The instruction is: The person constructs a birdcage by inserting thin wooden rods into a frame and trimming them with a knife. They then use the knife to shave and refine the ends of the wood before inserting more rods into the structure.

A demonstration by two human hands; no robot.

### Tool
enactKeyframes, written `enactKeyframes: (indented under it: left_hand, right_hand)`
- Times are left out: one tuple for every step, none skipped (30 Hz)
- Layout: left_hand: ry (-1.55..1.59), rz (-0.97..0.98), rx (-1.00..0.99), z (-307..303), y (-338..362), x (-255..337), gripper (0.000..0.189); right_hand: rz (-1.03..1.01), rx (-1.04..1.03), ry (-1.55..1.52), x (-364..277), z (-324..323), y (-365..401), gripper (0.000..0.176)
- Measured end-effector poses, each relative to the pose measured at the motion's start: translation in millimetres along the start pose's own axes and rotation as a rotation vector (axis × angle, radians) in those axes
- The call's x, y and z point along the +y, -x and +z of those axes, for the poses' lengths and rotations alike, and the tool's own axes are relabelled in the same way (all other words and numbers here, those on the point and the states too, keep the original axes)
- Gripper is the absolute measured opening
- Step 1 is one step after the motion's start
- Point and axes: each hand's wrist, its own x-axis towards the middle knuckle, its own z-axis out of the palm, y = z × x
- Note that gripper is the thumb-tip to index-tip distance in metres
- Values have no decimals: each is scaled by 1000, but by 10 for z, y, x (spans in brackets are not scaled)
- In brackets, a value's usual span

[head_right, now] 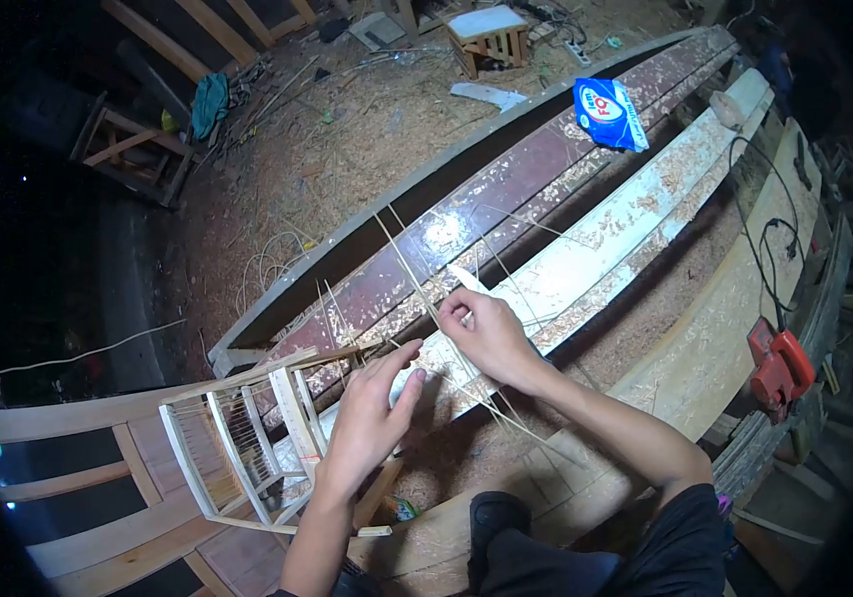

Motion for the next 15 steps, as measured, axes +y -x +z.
enactKeyframes:
  left_hand:
    - [9, 0, -1, 6, -3, -3, 36]
    - [19, 0, -2, 13, -5, -8, 36]
    - [19, 10, -5, 19, -8, -17, 36]
    - [25, 13, -11, 26, -10, -30, 36]
    - [31, 16, -17, 29, -10, -36, 37]
    - [16, 35, -8, 31, -9, -32, 36]
    - [17, 45, -9, 46, -8, -50, 36]
    - [40, 62, -10, 67, -7, -79, 36]
    - [63, 80, -10, 73, 1, -83, 36]
    - [81, 83, -17, 66, 11, -61, 36]
    - [83, 96, -18, 62, 18, -44, 36]
    - [133, 81, -26, 63, 23, -29, 36]
    - [185, 63, -32, 54, 28, 4, 36]
    - [212, 45, -50, 22, 37, 46, 35]
    - [217, 49, -48, 27, 37, 49, 35]
  right_hand:
    - [-1, 9, 1, -14, -23, 24, 17]
    - [-20, -6, -51, -36, -40, 50, 17]
    - [-40, -19, -103, -55, -59, 77, 16]
    - [-78, -12, -116, -51, -67, 109, 16]
    - [-80, -2, -114, -72, -85, 145, 16]
    - [-91, 19, -139, -100, -105, 180, 16]
    - [-103, 40, -164, -122, -126, 216, 15]
    - [-69, 31, -197, -124, -143, 243, 15]
    - [-73, 40, -194, -116, -175, 269, 15]
    - [-46, -1, -183, -99, -218, 298, 16]
    - [-18, -40, -172, -89, -258, 328, 16]
    - [6, -67, -219, -89, -289, 357, 16]
    - [3, -61, -212, -80, -310, 382, 16]
    - [-32, -66, -312, -63, -321, 406, 16]
    - [-66, -74, -413, -70, -330, 437, 17]
